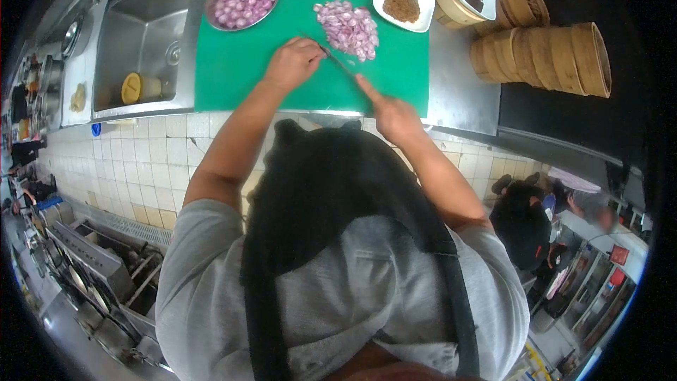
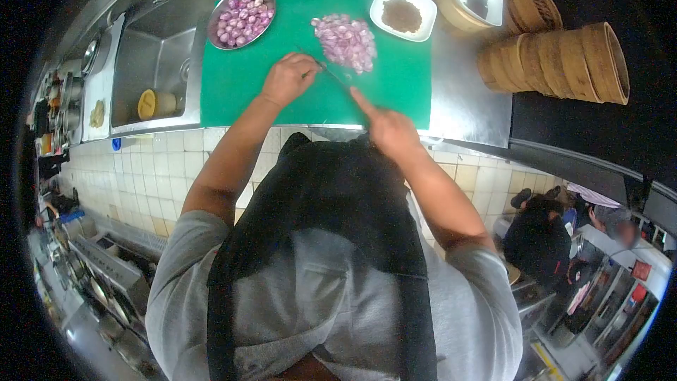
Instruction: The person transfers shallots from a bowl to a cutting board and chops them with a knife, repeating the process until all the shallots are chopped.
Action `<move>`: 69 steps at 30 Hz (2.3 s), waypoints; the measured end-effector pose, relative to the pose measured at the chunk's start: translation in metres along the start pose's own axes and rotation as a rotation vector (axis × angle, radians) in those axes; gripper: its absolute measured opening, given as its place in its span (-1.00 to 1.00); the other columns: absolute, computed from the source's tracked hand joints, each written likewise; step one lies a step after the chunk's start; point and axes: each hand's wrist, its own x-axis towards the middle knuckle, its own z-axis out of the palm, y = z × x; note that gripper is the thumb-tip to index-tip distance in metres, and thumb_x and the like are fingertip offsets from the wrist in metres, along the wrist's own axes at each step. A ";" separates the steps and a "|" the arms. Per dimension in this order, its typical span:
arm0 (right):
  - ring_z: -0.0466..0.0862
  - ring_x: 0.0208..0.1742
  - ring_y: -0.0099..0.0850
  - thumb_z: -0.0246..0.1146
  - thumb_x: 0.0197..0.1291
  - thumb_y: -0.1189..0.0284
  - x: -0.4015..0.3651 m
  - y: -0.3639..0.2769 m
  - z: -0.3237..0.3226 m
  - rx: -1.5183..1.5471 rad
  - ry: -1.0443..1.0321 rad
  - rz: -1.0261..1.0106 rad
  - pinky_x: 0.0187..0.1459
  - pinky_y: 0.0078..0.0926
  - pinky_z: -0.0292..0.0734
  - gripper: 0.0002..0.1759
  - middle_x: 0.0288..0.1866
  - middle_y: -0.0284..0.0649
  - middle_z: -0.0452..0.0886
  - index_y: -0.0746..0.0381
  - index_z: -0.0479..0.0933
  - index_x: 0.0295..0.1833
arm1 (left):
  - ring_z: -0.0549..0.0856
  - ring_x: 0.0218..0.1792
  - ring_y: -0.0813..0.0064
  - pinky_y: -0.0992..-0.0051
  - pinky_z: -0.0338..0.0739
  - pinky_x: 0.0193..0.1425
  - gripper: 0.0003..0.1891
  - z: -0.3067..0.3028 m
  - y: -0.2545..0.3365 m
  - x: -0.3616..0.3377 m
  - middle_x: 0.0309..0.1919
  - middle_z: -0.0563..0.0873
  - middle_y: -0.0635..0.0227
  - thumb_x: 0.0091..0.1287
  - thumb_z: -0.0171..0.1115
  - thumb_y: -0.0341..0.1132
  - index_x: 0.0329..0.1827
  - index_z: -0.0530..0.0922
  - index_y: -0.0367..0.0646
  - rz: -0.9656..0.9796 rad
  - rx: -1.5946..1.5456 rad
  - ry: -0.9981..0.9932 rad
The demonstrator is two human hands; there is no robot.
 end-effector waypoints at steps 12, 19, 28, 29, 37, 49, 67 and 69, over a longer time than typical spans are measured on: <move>0.80 -0.11 0.17 0.06 0.35 0.58 -0.004 -0.006 0.000 -0.027 0.040 -0.023 0.03 0.14 0.70 -0.07 -0.05 0.16 0.80 -0.26 0.19 0.80 | 0.83 -0.07 0.27 0.22 0.73 0.27 -0.94 0.001 -0.006 -0.002 -0.15 0.86 0.37 0.24 0.46 -0.42 -0.26 0.82 -0.09 0.001 0.013 -0.068; 0.81 -0.11 0.15 0.14 0.29 0.62 0.000 -0.006 0.000 -0.032 -0.010 0.008 0.02 0.12 0.71 -0.01 -0.06 0.14 0.80 -0.23 0.16 0.82 | 0.84 -0.02 0.29 0.19 0.69 0.39 -0.92 -0.001 -0.005 -0.004 -0.11 0.87 0.39 0.27 0.46 -0.40 -0.20 0.83 -0.07 0.022 0.065 -0.084; 0.81 -0.11 0.16 0.14 0.30 0.64 -0.001 -0.007 -0.004 -0.020 0.021 0.042 0.01 0.12 0.69 -0.05 -0.12 0.19 0.79 -0.17 0.22 0.80 | 0.85 -0.05 0.18 0.22 0.75 0.19 -0.95 -0.002 -0.001 -0.003 -0.13 0.88 0.28 0.25 0.46 -0.47 -0.25 0.78 -0.16 0.013 0.016 -0.072; 0.81 -0.10 0.16 0.14 0.30 0.64 -0.001 -0.008 -0.005 -0.002 0.000 0.070 0.01 0.12 0.69 -0.05 -0.12 0.20 0.79 -0.16 0.23 0.79 | 0.85 -0.05 0.17 0.22 0.76 0.18 -0.95 -0.002 -0.001 -0.004 -0.14 0.87 0.28 0.25 0.46 -0.47 -0.25 0.78 -0.15 -0.001 0.006 -0.050; 0.79 -0.11 0.21 0.11 0.37 0.62 -0.008 -0.007 -0.003 0.049 0.027 0.029 0.02 0.17 0.67 -0.11 -0.11 0.24 0.77 -0.15 0.25 0.78 | 0.83 -0.03 0.16 0.21 0.76 0.16 -0.93 -0.005 0.006 -0.002 -0.12 0.85 0.27 0.24 0.45 -0.48 -0.24 0.77 -0.14 0.003 -0.014 -0.035; 0.76 -0.10 0.26 0.10 0.45 0.57 -0.008 -0.010 -0.006 0.095 -0.041 0.061 0.02 0.21 0.64 -0.16 -0.10 0.30 0.76 -0.14 0.21 0.80 | 0.83 -0.09 0.16 0.23 0.77 0.14 -0.93 0.001 0.002 0.001 -0.14 0.85 0.29 0.21 0.45 -0.49 -0.27 0.77 -0.14 0.063 -0.011 -0.040; 0.73 0.14 0.22 0.13 0.56 0.44 -0.008 0.011 -0.005 0.152 -0.118 -0.062 0.22 0.13 0.60 -0.24 0.21 0.26 0.72 -0.29 0.22 0.79 | 0.86 -0.16 0.29 0.35 0.78 -0.13 -0.91 -0.049 -0.005 -0.010 -0.08 0.88 0.24 0.32 0.51 -0.48 -0.16 0.81 -0.14 -0.255 -0.014 0.228; 0.73 0.14 0.22 0.13 0.56 0.44 -0.003 0.019 0.000 0.123 -0.105 -0.055 0.22 0.13 0.61 -0.24 0.21 0.25 0.72 -0.29 0.23 0.78 | 0.87 -0.18 0.32 0.39 0.78 -0.16 -0.89 -0.072 -0.024 -0.004 -0.07 0.88 0.23 0.34 0.51 -0.46 -0.11 0.83 -0.11 -0.304 -0.032 0.239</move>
